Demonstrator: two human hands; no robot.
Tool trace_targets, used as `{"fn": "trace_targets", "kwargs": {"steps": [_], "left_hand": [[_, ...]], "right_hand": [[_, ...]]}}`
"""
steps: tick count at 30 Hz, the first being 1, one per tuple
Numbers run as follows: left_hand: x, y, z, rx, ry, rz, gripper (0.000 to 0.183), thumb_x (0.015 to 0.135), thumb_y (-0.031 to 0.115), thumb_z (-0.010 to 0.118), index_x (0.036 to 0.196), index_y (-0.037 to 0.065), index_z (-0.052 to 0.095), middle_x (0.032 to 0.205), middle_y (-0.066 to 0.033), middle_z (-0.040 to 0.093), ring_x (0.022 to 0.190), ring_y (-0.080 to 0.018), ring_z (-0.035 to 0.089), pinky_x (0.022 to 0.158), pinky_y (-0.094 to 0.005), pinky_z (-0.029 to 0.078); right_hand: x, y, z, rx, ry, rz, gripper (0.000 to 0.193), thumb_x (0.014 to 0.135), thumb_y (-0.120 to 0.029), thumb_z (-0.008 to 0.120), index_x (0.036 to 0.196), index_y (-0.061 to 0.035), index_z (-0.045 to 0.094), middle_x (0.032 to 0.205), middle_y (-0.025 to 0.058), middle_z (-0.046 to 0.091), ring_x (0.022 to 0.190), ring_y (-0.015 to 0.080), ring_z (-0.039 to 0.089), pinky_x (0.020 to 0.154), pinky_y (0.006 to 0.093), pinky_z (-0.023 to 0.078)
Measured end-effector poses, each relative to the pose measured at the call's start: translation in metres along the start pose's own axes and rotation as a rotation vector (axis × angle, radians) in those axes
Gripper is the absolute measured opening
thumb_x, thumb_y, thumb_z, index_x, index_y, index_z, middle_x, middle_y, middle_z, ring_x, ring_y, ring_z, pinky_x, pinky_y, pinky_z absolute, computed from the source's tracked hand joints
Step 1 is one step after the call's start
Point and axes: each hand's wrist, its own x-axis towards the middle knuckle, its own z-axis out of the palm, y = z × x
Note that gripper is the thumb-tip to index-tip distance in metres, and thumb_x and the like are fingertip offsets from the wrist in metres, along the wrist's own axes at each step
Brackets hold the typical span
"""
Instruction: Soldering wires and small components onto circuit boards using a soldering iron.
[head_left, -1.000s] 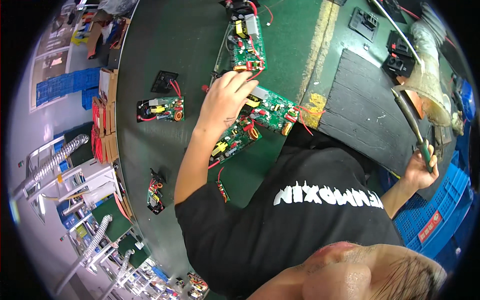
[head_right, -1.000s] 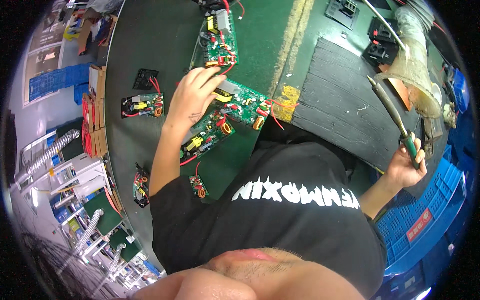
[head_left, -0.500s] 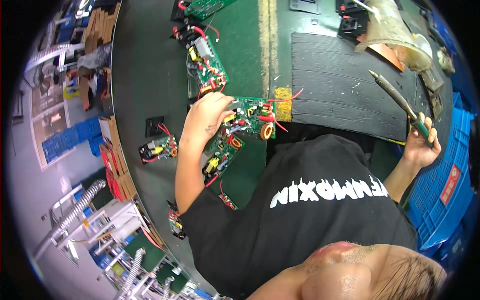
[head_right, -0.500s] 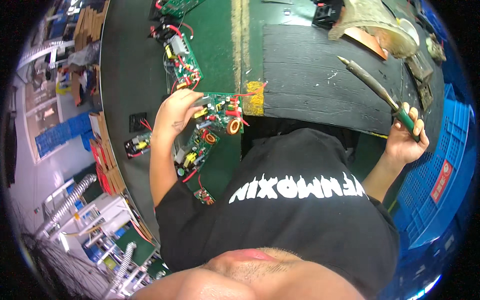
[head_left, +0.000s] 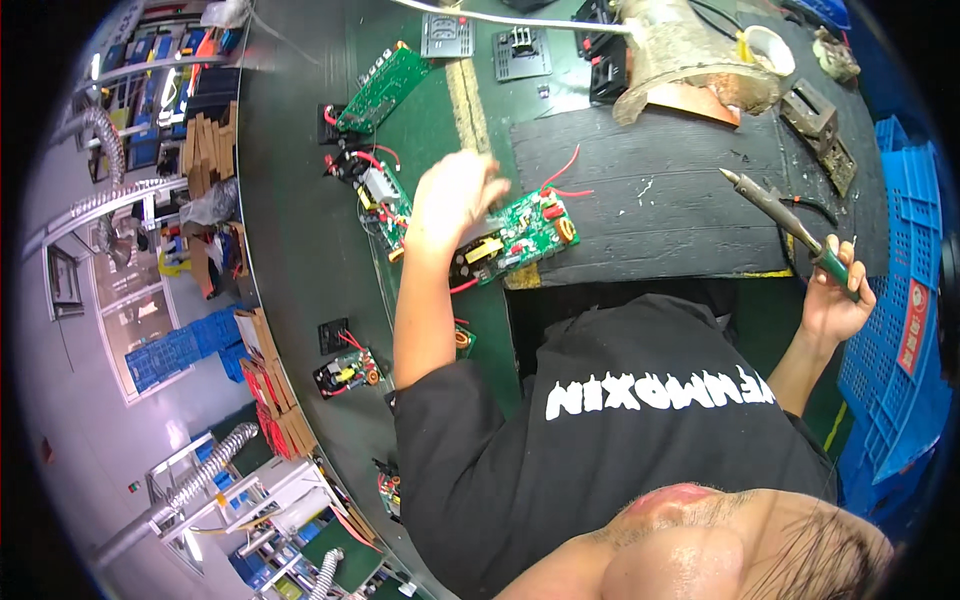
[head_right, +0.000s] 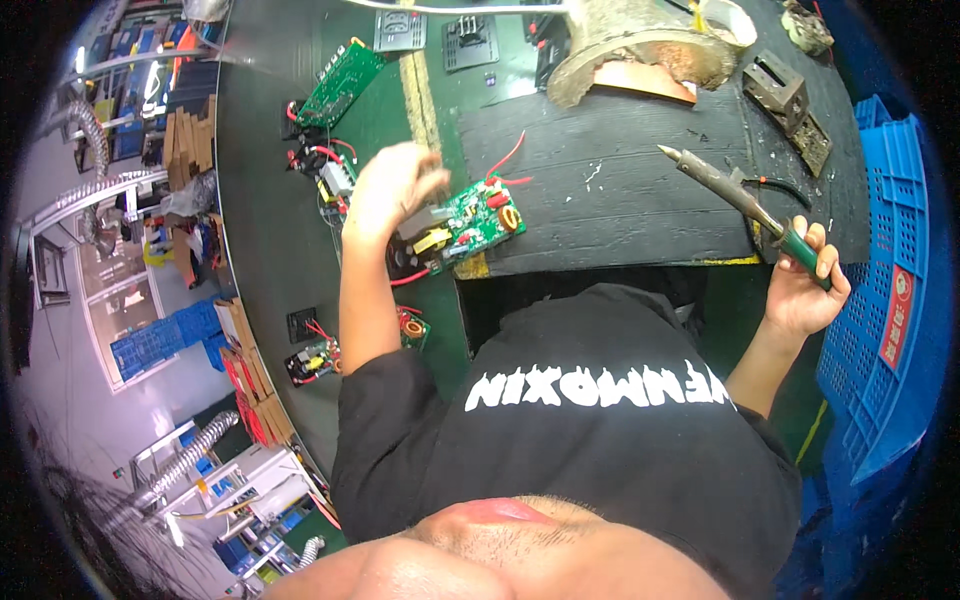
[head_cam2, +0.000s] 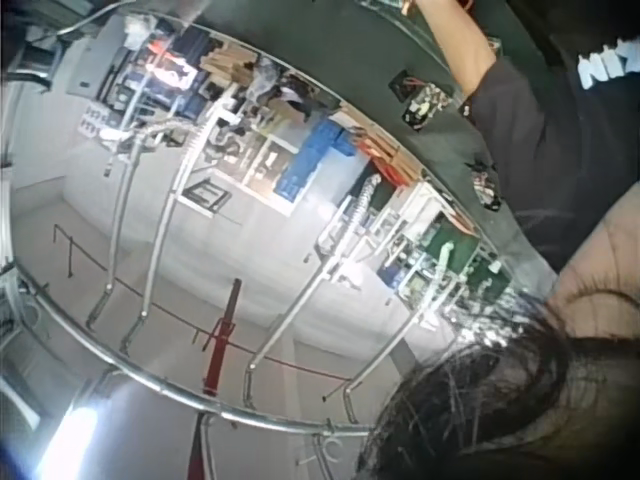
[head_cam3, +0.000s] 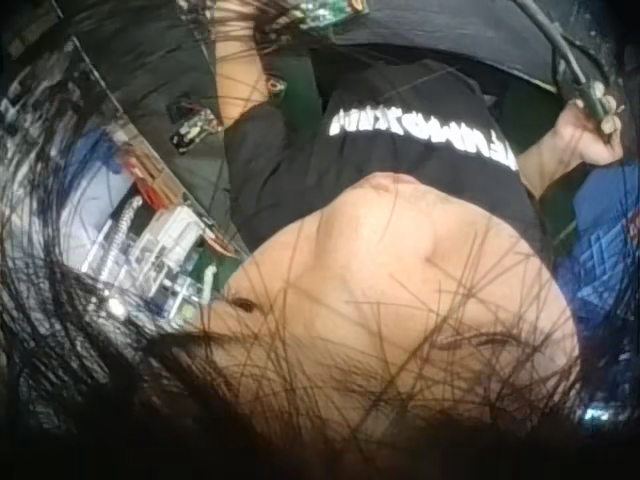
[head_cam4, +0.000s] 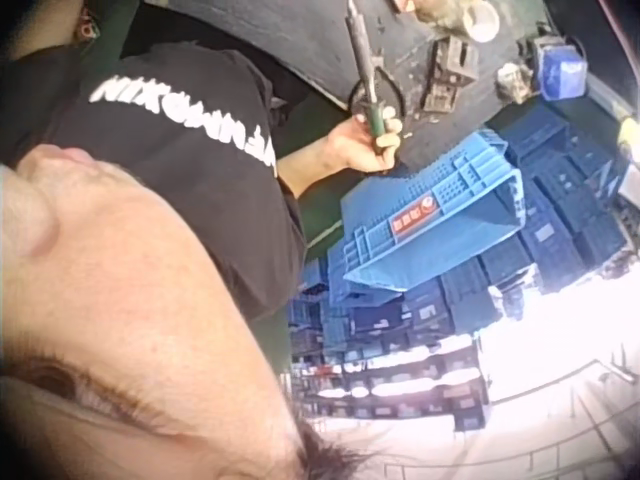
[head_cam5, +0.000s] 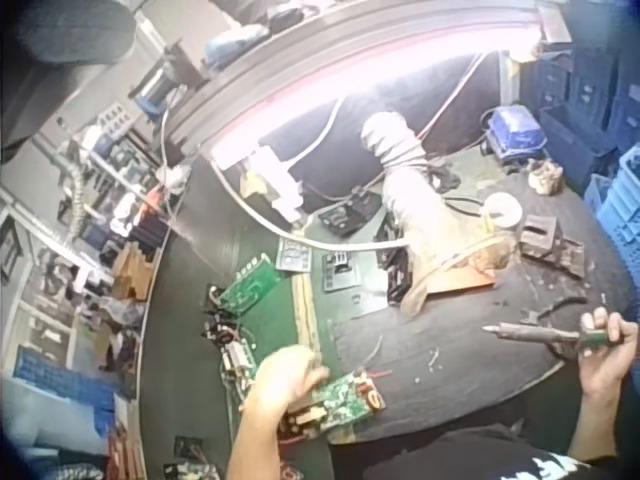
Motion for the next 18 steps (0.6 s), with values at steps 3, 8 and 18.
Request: {"fn": "trace_targets", "kwargs": {"steps": [3,8,18], "left_hand": [[0.082,0.005,0.005,-0.302,0.411,-0.080,0.029,0.078,0.034,0.062,0.086,0.006,0.065,0.080,-0.0126,0.063,0.080,-0.0275,0.061,0.070,-0.0371,0.048],[0.186,-0.007,0.047,0.352,0.616,-0.362,0.051,0.075,0.047,0.062,0.090,-0.002,0.063,0.087,-0.0176,0.063,0.085,-0.0293,0.060,0.076,-0.0361,0.046],[0.110,-0.021,0.022,-0.887,0.458,-0.340,0.029,0.069,0.013,0.073,0.095,0.003,0.065,0.068,-0.0038,0.063,0.066,-0.0083,0.058,0.060,-0.0224,0.046]], "right_hand": [[-0.005,-0.006,-0.004,-0.038,0.113,-0.075,0.020,0.079,-0.017,0.045,0.062,-0.0060,0.045,0.092,0.0138,0.047,0.099,0.0282,0.042,0.065,0.0292,0.045],[-0.004,-0.010,0.002,0.003,0.050,-0.088,0.023,0.079,-0.018,0.046,0.060,-0.0072,0.043,0.089,0.0129,0.046,0.093,0.0252,0.040,0.063,0.0276,0.045],[-0.009,-0.029,-0.021,0.054,0.097,-0.076,0.021,0.078,-0.018,0.048,0.060,-0.0075,0.044,0.088,0.0123,0.045,0.092,0.0244,0.039,0.064,0.0281,0.042]]}}
